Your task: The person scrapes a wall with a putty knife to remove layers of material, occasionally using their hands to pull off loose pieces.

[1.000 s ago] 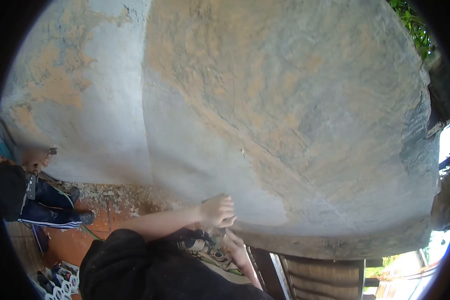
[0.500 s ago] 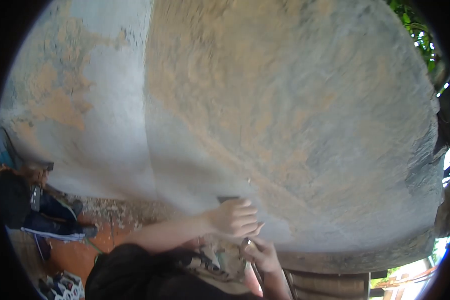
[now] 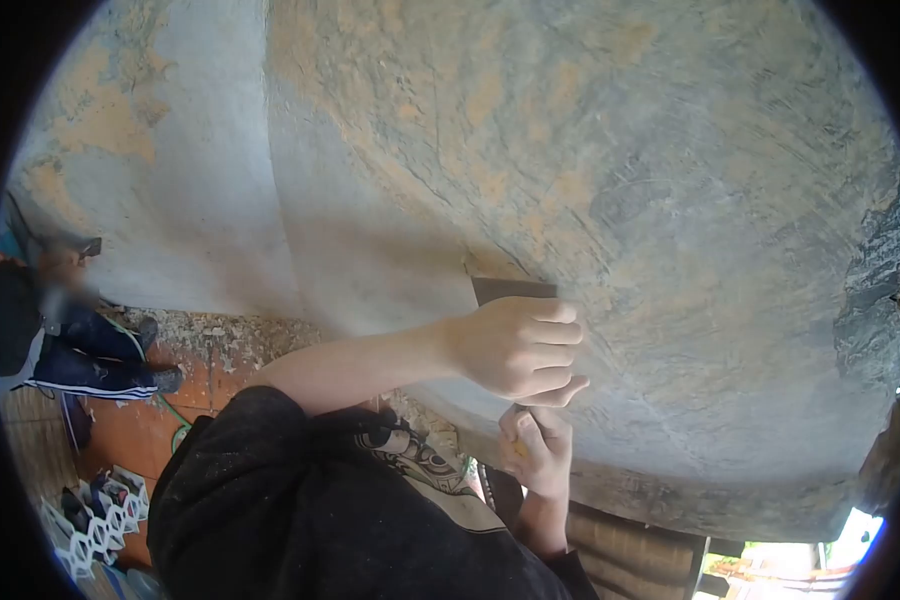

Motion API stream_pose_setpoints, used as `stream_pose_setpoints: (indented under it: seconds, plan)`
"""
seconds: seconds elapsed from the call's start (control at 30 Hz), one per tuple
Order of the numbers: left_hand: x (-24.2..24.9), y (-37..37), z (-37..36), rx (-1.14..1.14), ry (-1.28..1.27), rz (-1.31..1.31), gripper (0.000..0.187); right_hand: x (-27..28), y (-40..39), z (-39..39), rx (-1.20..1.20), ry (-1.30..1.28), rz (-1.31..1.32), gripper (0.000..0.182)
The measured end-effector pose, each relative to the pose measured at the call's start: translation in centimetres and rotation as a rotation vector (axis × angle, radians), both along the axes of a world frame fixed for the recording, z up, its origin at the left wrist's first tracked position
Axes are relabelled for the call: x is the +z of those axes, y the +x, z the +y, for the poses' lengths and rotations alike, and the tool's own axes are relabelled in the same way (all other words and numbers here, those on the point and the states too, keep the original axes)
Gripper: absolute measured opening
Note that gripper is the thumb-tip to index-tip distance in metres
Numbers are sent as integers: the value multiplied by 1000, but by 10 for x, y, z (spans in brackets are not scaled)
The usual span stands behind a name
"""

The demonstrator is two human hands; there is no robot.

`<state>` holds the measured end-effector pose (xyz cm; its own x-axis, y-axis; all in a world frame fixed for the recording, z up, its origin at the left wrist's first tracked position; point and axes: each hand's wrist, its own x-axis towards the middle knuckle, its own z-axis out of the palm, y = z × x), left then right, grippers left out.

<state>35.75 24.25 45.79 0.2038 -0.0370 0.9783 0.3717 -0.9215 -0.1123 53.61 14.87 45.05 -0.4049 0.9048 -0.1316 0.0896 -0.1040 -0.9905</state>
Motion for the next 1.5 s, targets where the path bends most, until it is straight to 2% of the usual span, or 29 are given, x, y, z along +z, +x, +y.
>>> stream_pose_setpoints:
  seconds: [0.1,0.13,0.23,0.27,0.33,0.4,0.47,0.53,0.63,0.7,0.8,0.93,1.0,1.07,1.17,1.33,1.4,1.5]
  plan:
    - [4,10,3,99,10,-7,37,19,16,20,134,-49,60,34]
    - [3,4,6,110,8,-5,37,12,10,28,132,11,-2,31]
    - [-1,-10,10,188,59,2,37,15,-15,23,111,-23,-21,31]
    - [0,-9,6,153,53,-15,36,22,-13,22,153,124,-114,30]
    - [10,-5,4,82,66,-44,35,42,3,16,130,60,-88,29]
    - [15,2,5,103,71,-46,35,46,12,18,88,-40,-41,28]
    - [14,0,8,50,74,-96,36,37,2,21,100,22,-82,29]
    - [16,-21,6,116,53,-64,36,24,-12,26,125,143,-110,31]
    - [16,-19,6,173,44,-63,37,43,-2,27,168,95,-148,31]
    - [16,-3,8,44,54,-102,36,57,6,22,174,75,-199,31]
    - [20,-7,7,99,92,-170,38,64,-5,18,98,46,-223,32]
    - [16,-25,12,159,85,-193,40,53,-20,34,175,83,-230,31]
    - [14,-22,11,177,79,-217,41,70,-18,26,156,43,-262,31]
    - [12,-11,10,29,87,-219,39,83,-9,16,95,55,-301,30]
    - [17,3,9,-6,111,-197,36,73,11,11,54,125,-287,28]
    - [14,-4,10,-59,82,-195,33,76,10,15,53,67,-325,25]
    - [11,-4,11,24,71,-199,35,71,6,17,75,80,-339,26]
    - [2,-12,12,0,39,-186,35,71,-13,19,85,102,-335,26]
